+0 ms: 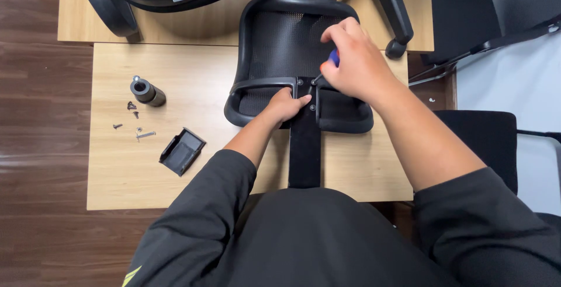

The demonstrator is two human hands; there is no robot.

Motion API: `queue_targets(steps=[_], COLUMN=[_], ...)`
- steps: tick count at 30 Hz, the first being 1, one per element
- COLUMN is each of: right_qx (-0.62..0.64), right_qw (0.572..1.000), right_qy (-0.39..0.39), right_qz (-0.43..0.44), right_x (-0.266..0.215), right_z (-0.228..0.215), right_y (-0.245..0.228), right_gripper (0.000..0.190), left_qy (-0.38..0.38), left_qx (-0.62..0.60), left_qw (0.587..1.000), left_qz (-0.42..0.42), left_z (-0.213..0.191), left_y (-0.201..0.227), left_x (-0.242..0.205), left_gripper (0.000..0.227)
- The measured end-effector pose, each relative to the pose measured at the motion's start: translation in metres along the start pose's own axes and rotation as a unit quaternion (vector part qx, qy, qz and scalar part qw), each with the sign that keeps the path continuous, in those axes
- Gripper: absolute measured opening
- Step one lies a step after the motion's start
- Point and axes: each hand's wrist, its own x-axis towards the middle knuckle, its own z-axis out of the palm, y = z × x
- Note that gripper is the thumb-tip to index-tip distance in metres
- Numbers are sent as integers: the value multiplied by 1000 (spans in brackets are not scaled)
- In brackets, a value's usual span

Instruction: The person assembles an office chair on a table. They align an armrest and mounting bracket against the underside of the seat, drive screws with a screwdriver, flip the seat over to access the mounting plates, and continue tightening screws to secure the armrests and brackets.

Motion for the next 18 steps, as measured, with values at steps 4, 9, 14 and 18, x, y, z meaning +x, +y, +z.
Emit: queue_targets(steps=[4,9,14,18], right_qx=[51,0,20,19], right_qw=[996,993,999,996], right_qy=[-3,38,-34,15], right_qz=[-73,-110,3,-82], right_x=[2,2,1,3], right_z=[-3,-7,-3,-8], right_y=[-3,2,3,-3], right_gripper=[35,36,26,36], left_qy=[-2,-7,-13,7], left_qx=[-1,4,10,161], left_qw=[1000,1000,1000,985], left_qz=[5,1,6,57], left_z=[-1,0,-4,-16], left_y=[-1,-1,0,23], left_x=[-2,4,1,-19], left_gripper=[56,58,57,56])
